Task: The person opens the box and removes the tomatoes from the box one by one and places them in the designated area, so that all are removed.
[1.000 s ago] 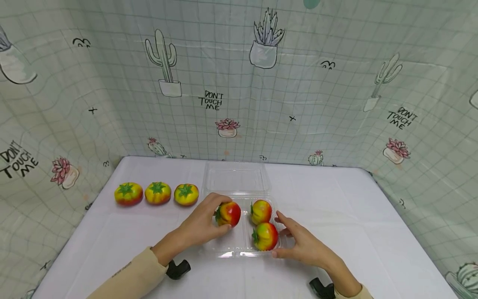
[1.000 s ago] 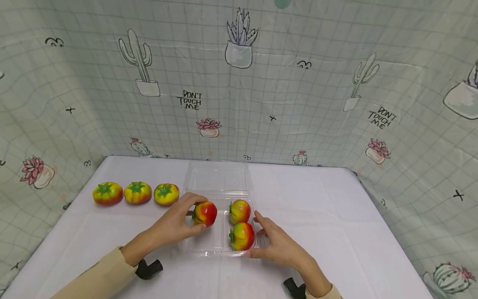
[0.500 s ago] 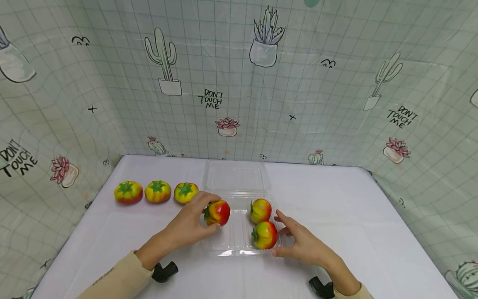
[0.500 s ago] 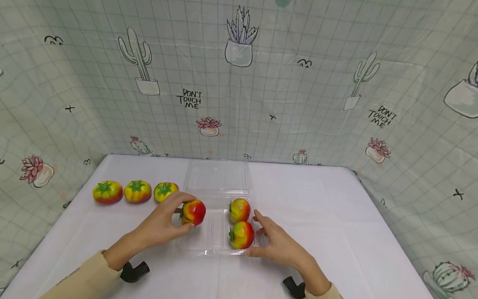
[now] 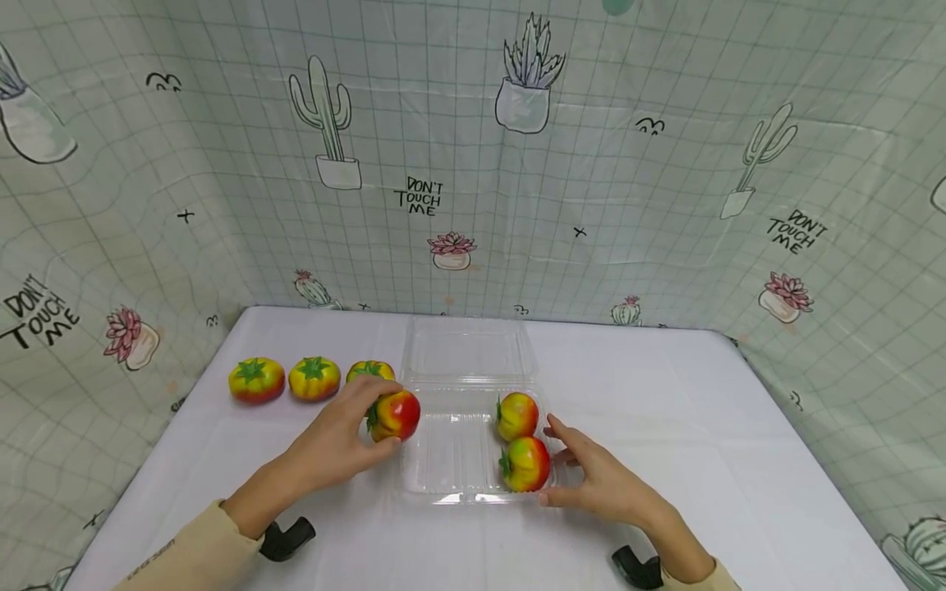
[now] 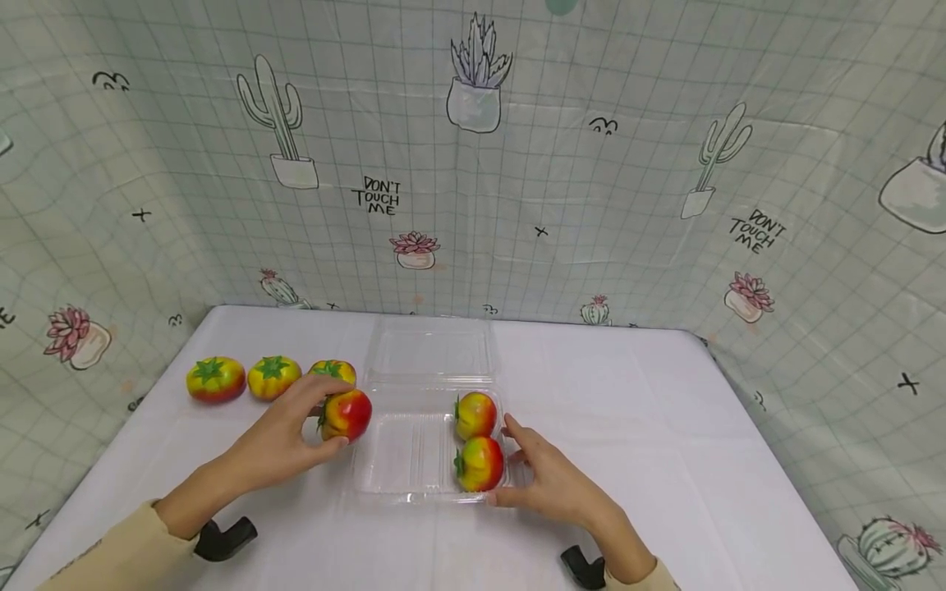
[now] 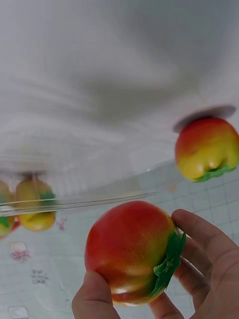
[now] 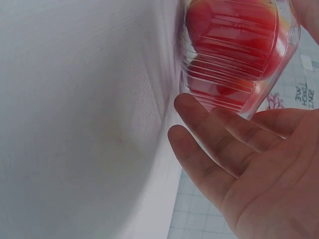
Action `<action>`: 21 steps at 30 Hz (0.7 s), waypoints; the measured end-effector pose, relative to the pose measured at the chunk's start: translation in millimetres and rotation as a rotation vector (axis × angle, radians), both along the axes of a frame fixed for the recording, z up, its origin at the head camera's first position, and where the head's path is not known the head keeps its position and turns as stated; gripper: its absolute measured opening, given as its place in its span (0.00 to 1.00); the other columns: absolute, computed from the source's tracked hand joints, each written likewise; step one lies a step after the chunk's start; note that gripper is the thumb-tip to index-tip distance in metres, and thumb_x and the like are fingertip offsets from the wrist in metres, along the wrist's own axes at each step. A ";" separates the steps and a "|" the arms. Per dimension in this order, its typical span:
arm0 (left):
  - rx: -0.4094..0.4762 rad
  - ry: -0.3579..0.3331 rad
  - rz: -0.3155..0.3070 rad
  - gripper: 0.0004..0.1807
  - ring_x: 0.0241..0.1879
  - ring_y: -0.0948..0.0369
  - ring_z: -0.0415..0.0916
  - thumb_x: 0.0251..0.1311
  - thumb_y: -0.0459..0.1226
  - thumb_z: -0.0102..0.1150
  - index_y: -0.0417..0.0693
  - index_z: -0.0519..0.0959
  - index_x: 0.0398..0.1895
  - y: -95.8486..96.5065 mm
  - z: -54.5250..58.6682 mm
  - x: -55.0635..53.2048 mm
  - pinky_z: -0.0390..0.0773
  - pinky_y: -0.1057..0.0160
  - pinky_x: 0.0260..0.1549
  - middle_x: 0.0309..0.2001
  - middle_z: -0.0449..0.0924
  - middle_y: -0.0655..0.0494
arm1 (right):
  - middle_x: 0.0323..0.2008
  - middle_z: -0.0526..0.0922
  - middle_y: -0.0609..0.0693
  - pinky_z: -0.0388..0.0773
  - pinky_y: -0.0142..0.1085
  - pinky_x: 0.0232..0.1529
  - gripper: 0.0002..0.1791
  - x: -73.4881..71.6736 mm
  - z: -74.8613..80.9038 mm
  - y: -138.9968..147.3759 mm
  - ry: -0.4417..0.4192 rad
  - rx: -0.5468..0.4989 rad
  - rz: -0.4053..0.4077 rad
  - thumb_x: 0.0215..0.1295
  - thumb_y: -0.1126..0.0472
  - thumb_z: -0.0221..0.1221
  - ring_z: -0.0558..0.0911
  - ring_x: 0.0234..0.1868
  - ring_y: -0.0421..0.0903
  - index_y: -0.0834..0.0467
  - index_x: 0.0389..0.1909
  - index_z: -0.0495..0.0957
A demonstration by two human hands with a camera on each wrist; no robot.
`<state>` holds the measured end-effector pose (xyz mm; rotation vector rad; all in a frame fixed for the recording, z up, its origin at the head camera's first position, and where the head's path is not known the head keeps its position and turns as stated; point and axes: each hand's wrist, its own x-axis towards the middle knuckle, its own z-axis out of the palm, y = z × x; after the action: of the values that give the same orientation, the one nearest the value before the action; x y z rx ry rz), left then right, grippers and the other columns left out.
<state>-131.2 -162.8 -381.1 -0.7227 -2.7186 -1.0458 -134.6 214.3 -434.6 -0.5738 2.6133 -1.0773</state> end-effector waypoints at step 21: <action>-0.142 0.008 0.088 0.31 0.52 0.51 0.70 0.50 0.36 0.69 0.47 0.71 0.59 -58.7 -5.3 2.3 0.76 0.46 0.49 0.54 0.68 0.51 | 0.67 0.65 0.50 0.71 0.51 0.57 0.58 -0.6 -0.9 0.4 0.008 0.001 0.000 0.48 0.42 0.70 0.75 0.51 0.41 0.54 0.75 0.49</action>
<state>-128.9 -221.5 -386.4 -0.6191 -2.8112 -0.8359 -135.2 214.6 -435.5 -0.5794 2.6199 -1.0763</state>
